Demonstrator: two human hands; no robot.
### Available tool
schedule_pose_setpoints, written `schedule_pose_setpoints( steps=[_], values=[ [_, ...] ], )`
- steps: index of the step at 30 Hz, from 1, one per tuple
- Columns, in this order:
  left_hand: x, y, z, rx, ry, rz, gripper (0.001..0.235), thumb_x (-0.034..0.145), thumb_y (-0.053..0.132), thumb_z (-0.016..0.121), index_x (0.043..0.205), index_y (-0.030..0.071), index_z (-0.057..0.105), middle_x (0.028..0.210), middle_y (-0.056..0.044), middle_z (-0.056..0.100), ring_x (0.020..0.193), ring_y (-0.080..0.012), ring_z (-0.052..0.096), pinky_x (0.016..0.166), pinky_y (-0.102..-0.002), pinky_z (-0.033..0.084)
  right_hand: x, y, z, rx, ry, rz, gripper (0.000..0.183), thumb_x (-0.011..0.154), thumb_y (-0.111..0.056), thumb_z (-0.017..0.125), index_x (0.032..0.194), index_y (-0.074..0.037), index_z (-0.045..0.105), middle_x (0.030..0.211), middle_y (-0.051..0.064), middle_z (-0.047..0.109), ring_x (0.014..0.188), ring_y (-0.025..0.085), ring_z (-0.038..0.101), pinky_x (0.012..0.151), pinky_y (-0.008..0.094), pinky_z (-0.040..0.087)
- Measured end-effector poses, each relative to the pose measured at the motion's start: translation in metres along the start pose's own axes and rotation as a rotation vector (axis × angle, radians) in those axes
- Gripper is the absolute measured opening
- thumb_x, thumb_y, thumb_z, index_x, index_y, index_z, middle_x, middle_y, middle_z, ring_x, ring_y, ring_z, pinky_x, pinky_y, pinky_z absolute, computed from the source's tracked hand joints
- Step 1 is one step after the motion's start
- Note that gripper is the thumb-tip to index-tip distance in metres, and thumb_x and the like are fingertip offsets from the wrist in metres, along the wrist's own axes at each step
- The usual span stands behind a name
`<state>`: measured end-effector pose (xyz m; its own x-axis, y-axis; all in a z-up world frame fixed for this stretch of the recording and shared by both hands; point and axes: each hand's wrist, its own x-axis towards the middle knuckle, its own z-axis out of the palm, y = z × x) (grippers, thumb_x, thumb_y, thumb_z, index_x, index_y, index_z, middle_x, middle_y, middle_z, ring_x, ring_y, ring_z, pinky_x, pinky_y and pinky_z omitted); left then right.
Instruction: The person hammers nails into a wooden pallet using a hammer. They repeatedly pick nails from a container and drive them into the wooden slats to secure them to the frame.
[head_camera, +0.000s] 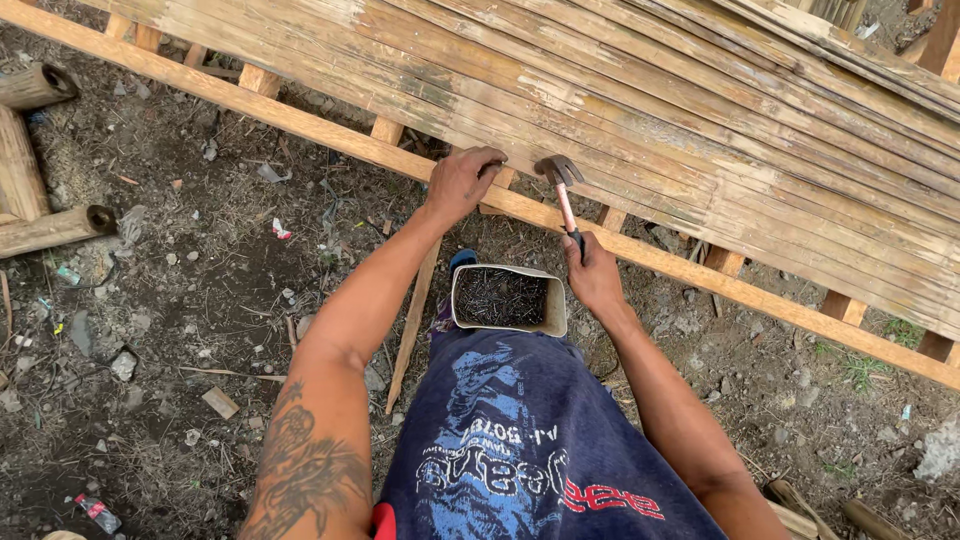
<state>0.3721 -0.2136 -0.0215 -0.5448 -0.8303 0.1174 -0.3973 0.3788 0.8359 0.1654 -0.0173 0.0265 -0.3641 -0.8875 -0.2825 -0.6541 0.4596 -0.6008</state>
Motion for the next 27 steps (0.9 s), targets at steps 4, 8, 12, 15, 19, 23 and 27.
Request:
schedule_pose_setpoints(
  steps=[4, 8, 12, 15, 19, 23, 27],
  values=[
    [0.031, -0.023, 0.018, 0.051, -0.002, 0.035, 0.012, 0.090, 0.017, 0.078, 0.100, 0.011, 0.073, 0.106, -0.008, 0.074, 0.110, -0.0307, 0.067, 0.093, -0.045, 0.052, 0.000, -0.029, -0.009, 0.020, -0.021, -0.019, 0.037, 0.107, -0.039, 0.052, 0.104, -0.002, 0.057, 0.066, 0.019, 0.062, 0.056, 0.034, 0.062, 0.055, 0.047, 0.047],
    [0.032, -0.042, 0.036, 0.018, 0.113, 0.180, 0.016, 0.083, 0.014, 0.081, 0.092, 0.008, 0.069, 0.125, -0.009, 0.068, 0.134, -0.0340, 0.052, 0.105, -0.047, 0.045, -0.006, -0.050, -0.020, 0.031, -0.009, -0.079, 0.035, 0.108, -0.036, 0.046, 0.112, -0.002, 0.054, 0.063, 0.017, 0.061, 0.052, 0.032, 0.061, 0.050, 0.046, 0.045],
    [0.030, -0.053, 0.044, -0.005, 0.077, 0.151, 0.015, 0.084, 0.014, 0.081, 0.093, 0.009, 0.070, 0.129, -0.006, 0.066, 0.139, -0.0323, 0.050, 0.110, -0.046, 0.045, 0.001, -0.064, -0.014, 0.027, 0.040, -0.194, 0.033, 0.108, -0.030, 0.045, 0.119, 0.001, 0.050, 0.063, 0.018, 0.061, 0.054, 0.036, 0.063, 0.052, 0.048, 0.046],
    [0.029, -0.051, 0.044, 0.012, 0.054, 0.134, 0.020, 0.081, 0.013, 0.082, 0.098, 0.009, 0.072, 0.128, -0.006, 0.066, 0.139, -0.0322, 0.049, 0.113, -0.046, 0.044, 0.013, -0.072, -0.008, -0.081, -0.010, -0.122, 0.034, 0.108, -0.026, 0.047, 0.124, 0.004, 0.046, 0.064, 0.021, 0.062, 0.057, 0.041, 0.063, 0.055, 0.050, 0.046],
    [0.025, -0.057, 0.026, -0.052, -0.026, 0.161, 0.024, 0.084, 0.007, 0.080, 0.105, 0.003, 0.070, 0.140, -0.010, 0.060, 0.144, -0.0344, 0.042, 0.116, -0.046, 0.041, 0.012, -0.076, -0.020, -0.110, -0.073, -0.057, 0.027, 0.110, -0.027, 0.049, 0.106, 0.000, 0.052, 0.064, 0.024, 0.061, 0.059, 0.044, 0.063, 0.057, 0.052, 0.046],
    [0.017, -0.074, 0.020, 0.139, 0.015, 0.100, 0.027, 0.084, 0.002, 0.076, 0.110, 0.011, 0.078, 0.142, -0.007, 0.062, 0.144, -0.0298, 0.044, 0.117, -0.042, 0.042, -0.002, -0.074, -0.035, 0.108, 0.040, -0.183, 0.025, 0.107, -0.024, 0.044, 0.107, 0.000, 0.050, 0.064, 0.020, 0.062, 0.054, 0.039, 0.067, 0.052, 0.049, 0.048],
    [0.012, -0.080, 0.023, 0.175, 0.038, 0.067, 0.027, 0.085, 0.003, 0.076, 0.109, 0.016, 0.080, 0.142, -0.003, 0.063, 0.145, -0.0262, 0.045, 0.116, -0.036, 0.044, 0.024, -0.083, -0.016, -0.045, 0.028, -0.230, 0.028, 0.109, -0.023, 0.045, 0.117, 0.003, 0.049, 0.067, 0.021, 0.061, 0.057, 0.040, 0.062, 0.052, 0.048, 0.046]
  ],
)
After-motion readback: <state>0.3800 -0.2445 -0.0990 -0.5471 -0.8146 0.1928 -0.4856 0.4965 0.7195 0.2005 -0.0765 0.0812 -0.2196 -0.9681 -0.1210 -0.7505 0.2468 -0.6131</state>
